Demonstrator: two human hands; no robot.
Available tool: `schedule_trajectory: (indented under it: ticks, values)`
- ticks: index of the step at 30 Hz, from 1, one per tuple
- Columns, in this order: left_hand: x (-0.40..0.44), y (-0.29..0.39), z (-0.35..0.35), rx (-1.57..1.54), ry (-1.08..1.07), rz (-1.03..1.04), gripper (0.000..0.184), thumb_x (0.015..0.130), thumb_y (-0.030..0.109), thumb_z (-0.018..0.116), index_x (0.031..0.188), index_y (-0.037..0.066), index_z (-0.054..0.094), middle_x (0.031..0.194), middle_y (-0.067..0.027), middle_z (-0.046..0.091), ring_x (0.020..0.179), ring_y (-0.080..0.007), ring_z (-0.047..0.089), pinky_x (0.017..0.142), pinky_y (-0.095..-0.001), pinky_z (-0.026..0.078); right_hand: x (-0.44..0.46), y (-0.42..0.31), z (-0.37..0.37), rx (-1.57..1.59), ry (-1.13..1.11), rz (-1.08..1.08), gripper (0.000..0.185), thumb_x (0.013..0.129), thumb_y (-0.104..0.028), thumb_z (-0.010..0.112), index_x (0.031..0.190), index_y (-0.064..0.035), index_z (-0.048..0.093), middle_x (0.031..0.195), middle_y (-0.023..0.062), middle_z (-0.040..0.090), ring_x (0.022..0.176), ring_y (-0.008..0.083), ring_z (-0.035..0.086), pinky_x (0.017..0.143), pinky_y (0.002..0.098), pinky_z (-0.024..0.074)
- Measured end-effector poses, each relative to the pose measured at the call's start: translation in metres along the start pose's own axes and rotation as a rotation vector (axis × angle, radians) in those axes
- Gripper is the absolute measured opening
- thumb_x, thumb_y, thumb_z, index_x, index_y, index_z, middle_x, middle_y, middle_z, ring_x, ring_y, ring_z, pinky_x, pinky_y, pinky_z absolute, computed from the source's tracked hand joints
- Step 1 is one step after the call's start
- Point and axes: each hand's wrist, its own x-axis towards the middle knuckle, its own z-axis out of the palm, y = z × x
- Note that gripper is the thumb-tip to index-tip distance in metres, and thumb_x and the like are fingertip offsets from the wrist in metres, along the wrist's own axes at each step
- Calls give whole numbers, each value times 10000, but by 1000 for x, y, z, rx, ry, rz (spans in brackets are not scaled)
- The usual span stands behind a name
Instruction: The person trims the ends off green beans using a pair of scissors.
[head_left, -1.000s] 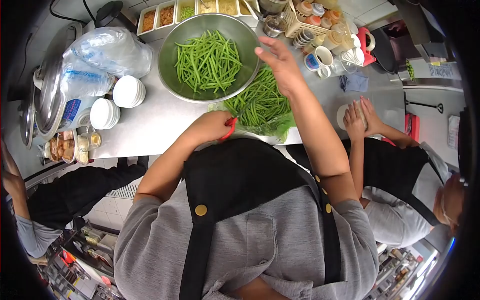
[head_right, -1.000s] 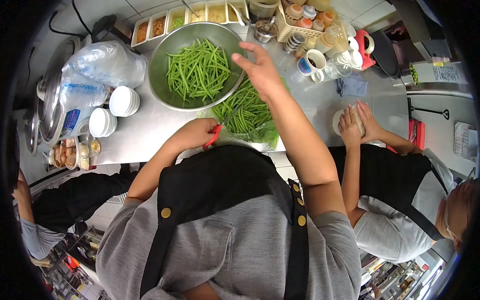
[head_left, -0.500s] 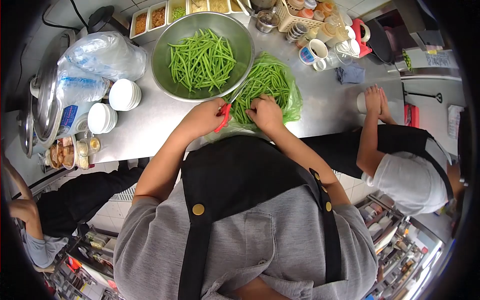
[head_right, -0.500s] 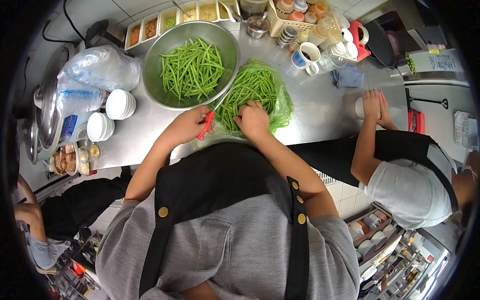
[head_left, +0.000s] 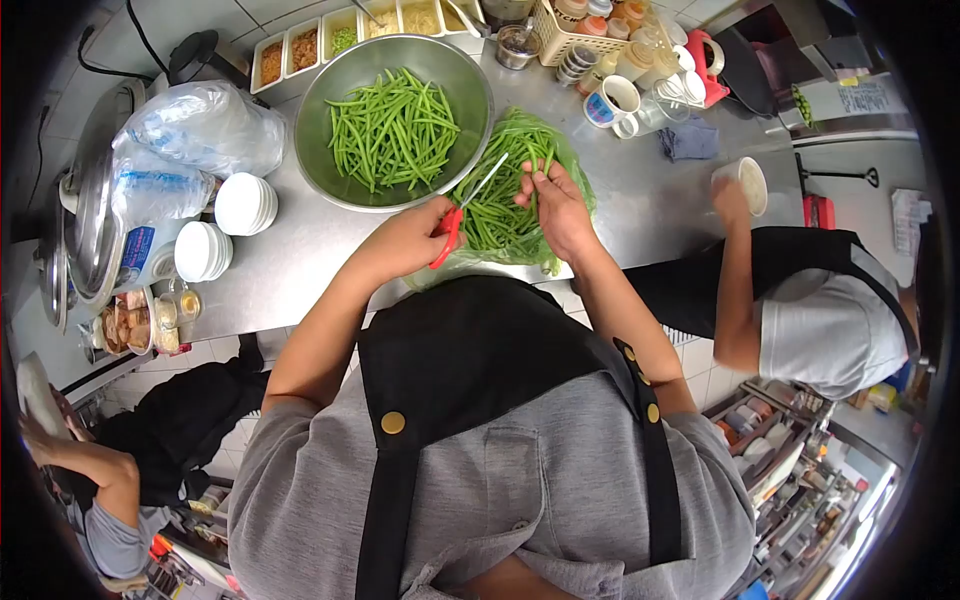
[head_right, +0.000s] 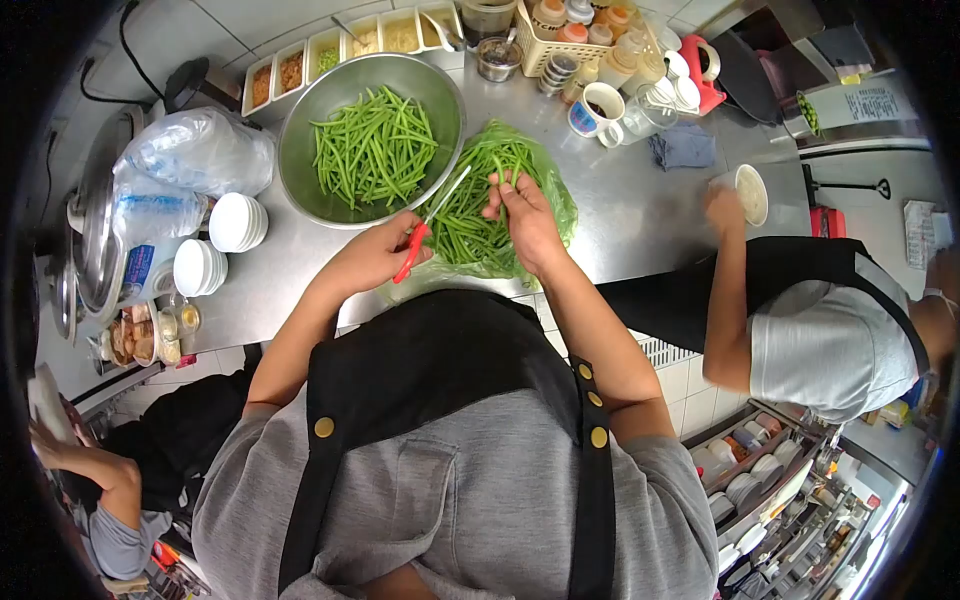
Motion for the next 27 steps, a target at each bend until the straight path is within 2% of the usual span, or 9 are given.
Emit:
schedule_trajectory:
  ticks: [2, 5, 8, 12, 18, 20, 24, 26, 27]
  values:
    - [0, 6, -1, 182, -62, 14, 440, 940, 346, 674, 1207, 18, 552, 903, -154, 692, 767, -241, 667, 699, -344, 497, -3, 7, -7, -102, -73, -23, 192, 1084, -190, 477, 1157, -50, 586, 848, -3, 546, 821, 117, 540, 810, 273, 443]
    - [-2, 19, 2, 148, -99, 34, 461, 924, 398, 681, 1178, 33, 559, 881, -165, 687, 779, -280, 672, 720, -375, 501, -12, 14, -12, -310, -130, -110, 216, 1089, -202, 479, 1134, -42, 617, 830, -10, 527, 794, 109, 502, 789, 253, 436]
    - [6, 20, 9, 93, -65, 107, 454, 928, 398, 680, 1161, 28, 556, 877, -171, 691, 786, -277, 677, 719, -369, 504, -25, 13, -10, -370, -121, -47, 227, 1092, -204, 481, 1130, -33, 625, 826, -9, 531, 796, 103, 503, 784, 251, 436]
    - [13, 31, 12, 93, -49, 82, 437, 937, 386, 667, 1151, 23, 551, 899, -174, 694, 791, -287, 681, 732, -372, 509, -32, 18, -9, -338, -123, -25, 230, 1088, -204, 493, 1129, -26, 632, 823, -6, 536, 793, 104, 506, 780, 252, 441]
    - [23, 17, 19, 34, -31, 174, 333, 967, 246, 644, 1169, 7, 533, 954, -153, 710, 805, -206, 685, 699, -327, 532, -35, 19, -5, -258, -136, 0, 225, 1084, -200, 505, 1133, -22, 634, 846, 4, 559, 794, 109, 512, 777, 259, 453]
    - [18, 26, 10, -148, -165, 49, 306, 969, 195, 633, 1185, 6, 524, 973, -145, 714, 803, -166, 672, 681, -307, 538, -33, 18, -10, -323, -156, 0, 226, 1087, -197, 495, 1134, -24, 633, 873, 2, 574, 796, 104, 515, 770, 256, 453]
    - [18, 11, 0, -59, -132, 95, 323, 958, 235, 653, 1161, 11, 541, 944, -122, 705, 764, -151, 641, 667, -301, 517, -34, 12, -12, -496, -111, -24, 216, 1087, -175, 484, 1148, -27, 629, 906, 12, 593, 799, 112, 514, 764, 270, 459]
    - [12, 18, -7, 121, -216, 86, 346, 946, 290, 676, 1128, 19, 561, 896, -100, 683, 738, -135, 608, 650, -291, 488, -34, 10, -19, -754, -195, -69, 211, 1079, -146, 483, 1184, -21, 616, 982, 56, 643, 878, 158, 576, 823, 307, 485]
    - [12, 17, -8, 120, -215, 85, 346, 946, 290, 676, 1128, 19, 561, 896, -100, 683, 738, -135, 608, 650, -291, 488, -35, 8, -17, -754, -197, -69, 211, 1079, -146, 483, 1184, -21, 616, 982, 56, 643, 878, 158, 576, 823, 307, 485]
